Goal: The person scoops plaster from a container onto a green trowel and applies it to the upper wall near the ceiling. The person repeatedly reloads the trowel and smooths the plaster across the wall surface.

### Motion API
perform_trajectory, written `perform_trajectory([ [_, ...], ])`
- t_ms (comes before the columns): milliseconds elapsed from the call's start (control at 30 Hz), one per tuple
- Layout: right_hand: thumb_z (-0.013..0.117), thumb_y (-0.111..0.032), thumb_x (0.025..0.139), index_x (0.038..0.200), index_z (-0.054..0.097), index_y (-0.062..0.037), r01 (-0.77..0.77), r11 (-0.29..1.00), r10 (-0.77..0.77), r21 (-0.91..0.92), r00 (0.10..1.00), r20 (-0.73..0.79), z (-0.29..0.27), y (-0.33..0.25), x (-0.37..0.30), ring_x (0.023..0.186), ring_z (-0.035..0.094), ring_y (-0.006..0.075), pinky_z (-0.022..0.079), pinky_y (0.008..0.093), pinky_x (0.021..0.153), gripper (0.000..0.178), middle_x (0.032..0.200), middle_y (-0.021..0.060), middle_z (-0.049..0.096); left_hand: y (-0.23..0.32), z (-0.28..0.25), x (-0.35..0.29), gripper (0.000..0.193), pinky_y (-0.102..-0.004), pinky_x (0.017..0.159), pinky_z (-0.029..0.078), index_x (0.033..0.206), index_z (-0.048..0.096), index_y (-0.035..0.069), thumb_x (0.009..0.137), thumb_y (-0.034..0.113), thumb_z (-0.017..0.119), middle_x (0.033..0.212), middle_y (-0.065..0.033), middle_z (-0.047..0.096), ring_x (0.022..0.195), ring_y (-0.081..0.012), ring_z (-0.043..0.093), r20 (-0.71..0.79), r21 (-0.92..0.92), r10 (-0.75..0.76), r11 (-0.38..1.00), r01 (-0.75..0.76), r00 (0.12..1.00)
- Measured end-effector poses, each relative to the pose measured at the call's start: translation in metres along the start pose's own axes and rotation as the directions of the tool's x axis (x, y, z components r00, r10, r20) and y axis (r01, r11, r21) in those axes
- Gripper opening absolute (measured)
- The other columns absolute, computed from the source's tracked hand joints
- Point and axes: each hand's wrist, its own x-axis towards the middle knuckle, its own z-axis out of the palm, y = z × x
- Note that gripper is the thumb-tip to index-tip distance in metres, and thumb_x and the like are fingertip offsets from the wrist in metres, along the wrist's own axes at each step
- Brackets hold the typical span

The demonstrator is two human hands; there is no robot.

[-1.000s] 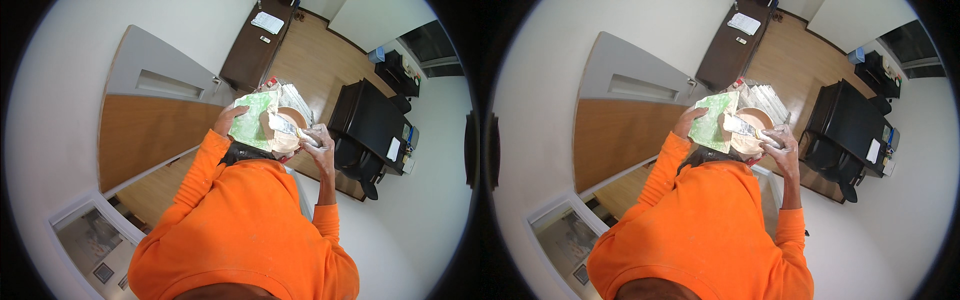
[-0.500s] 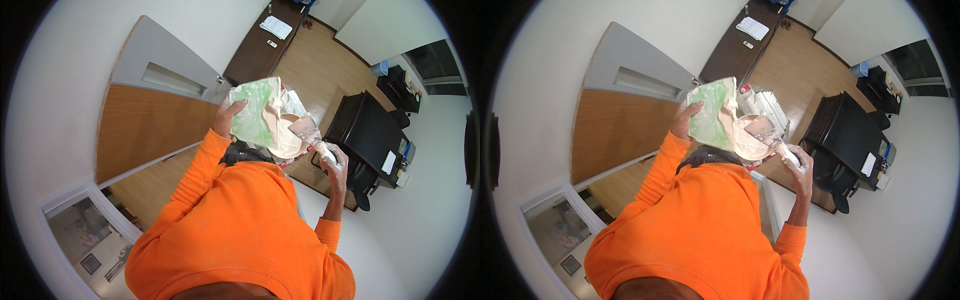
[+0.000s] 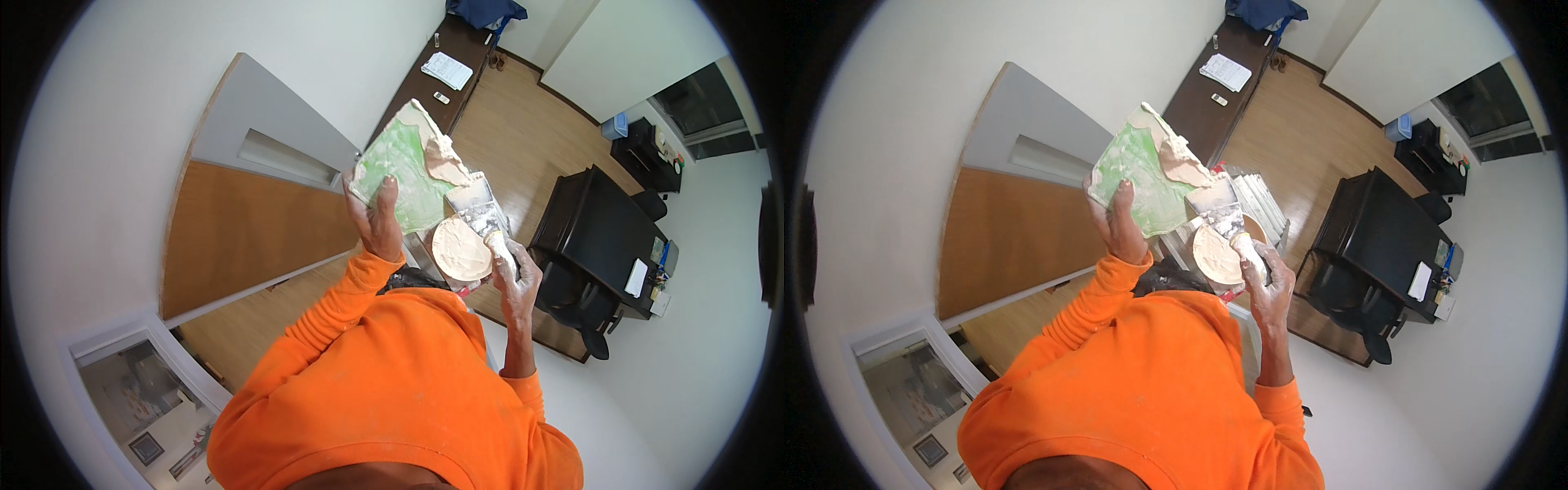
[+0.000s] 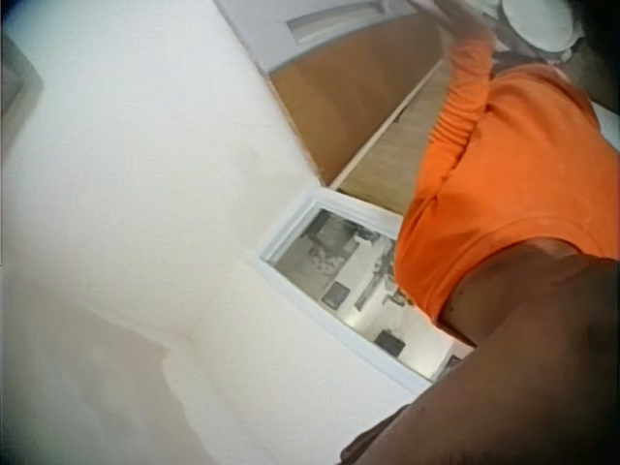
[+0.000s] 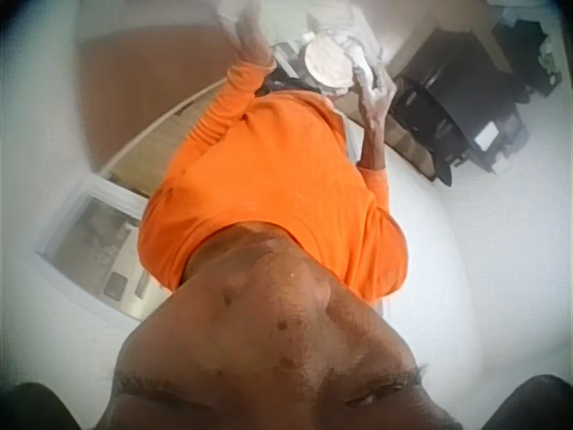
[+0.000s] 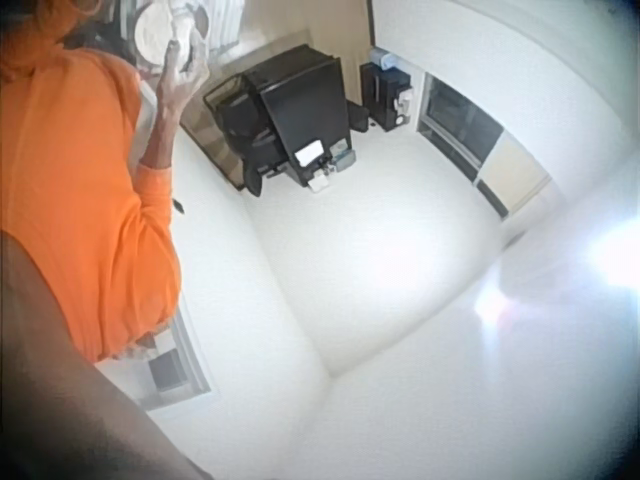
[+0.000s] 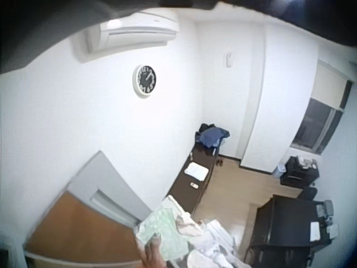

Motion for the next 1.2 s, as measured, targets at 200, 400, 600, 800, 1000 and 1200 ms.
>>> perform_trajectory([
  [200,0.070,-0.016,0.086,0.110,0.067,0.0027,0.022,0.987,-0.027,0.158,0.999,0.024,0.015,-0.004,0.010,0.071,0.060,0.0089,0.048,0.0234,0.064,0.031,0.085,0.0050,0.066,0.013,0.002,-0.018,0.032,-0.0296,0.085,0.044,0.117,0.045,-0.003,0.090,0.009,0.057,0.109,-0.0105,0.051,0.095,-0.0150,0.047,0.104,0.148,0.227,0.959,-0.241,0.968],
  [400,0.075,-0.024,0.081,0.109,0.068,0.0025,0.121,0.969,-0.132,0.217,0.991,0.036,0.023,-0.008,0.022,0.085,0.064,0.0146,0.051,0.0281,0.077,0.039,0.095,0.0081,0.069,-0.007,-0.026,-0.026,0.037,-0.0339,0.081,0.048,0.115,0.050,-0.004,0.087,0.014,0.067,0.106,-0.0133,0.054,0.089,-0.0210,0.055,0.350,0.368,0.502,0.703,-0.609,0.791],
  [600,0.077,-0.027,0.079,0.106,0.066,0.0010,0.137,0.838,-0.191,0.528,0.980,0.049,0.004,-0.009,0.037,0.080,0.064,0.0142,0.052,0.0283,0.070,0.040,0.094,0.0099,0.066,-0.004,-0.032,-0.018,0.041,-0.0308,0.082,0.049,0.120,0.051,-0.005,0.088,0.014,0.065,0.110,-0.0108,0.058,0.093,-0.0147,0.056,0.187,0.259,0.259,0.918,-0.302,0.948],
  [800,0.080,-0.007,0.073,0.103,0.065,-0.0026,0.379,0.910,-0.394,0.166,0.917,0.061,-0.027,-0.029,0.053,0.084,0.062,0.0163,0.049,0.0290,0.074,0.034,0.094,0.0093,0.066,0.032,-0.016,0.028,0.038,-0.0293,0.089,0.049,0.124,0.050,0.000,0.091,0.015,0.060,0.112,-0.0081,0.059,0.100,-0.0146,0.058,0.229,-0.148,-0.361,0.905,0.399,0.904],
  [1000,0.082,0.007,0.066,0.101,0.064,-0.0065,0.409,0.910,-0.414,0.067,0.906,0.092,-0.002,0.001,0.054,0.091,0.060,0.0171,0.049,0.0293,0.076,0.042,0.097,0.0074,0.060,0.031,-0.006,0.026,0.038,-0.0304,0.090,0.050,0.125,0.051,0.003,0.090,0.014,0.062,0.113,-0.0073,0.061,0.102,-0.0158,0.061,0.296,-0.227,-0.456,0.820,0.525,0.839],
  [1200,0.082,0.007,0.066,0.097,0.064,-0.0078,0.360,0.933,-0.359,-0.018,0.932,0.046,-0.012,0.027,0.038,0.090,0.060,0.0179,0.049,0.0281,0.075,0.039,0.097,0.0077,0.060,0.007,-0.015,0.012,0.037,-0.0295,0.091,0.050,0.123,0.054,0.005,0.089,0.015,0.063,0.113,-0.0051,0.062,0.102,-0.0145,0.061,0.361,-0.236,-0.474,0.787,0.571,0.803],
])
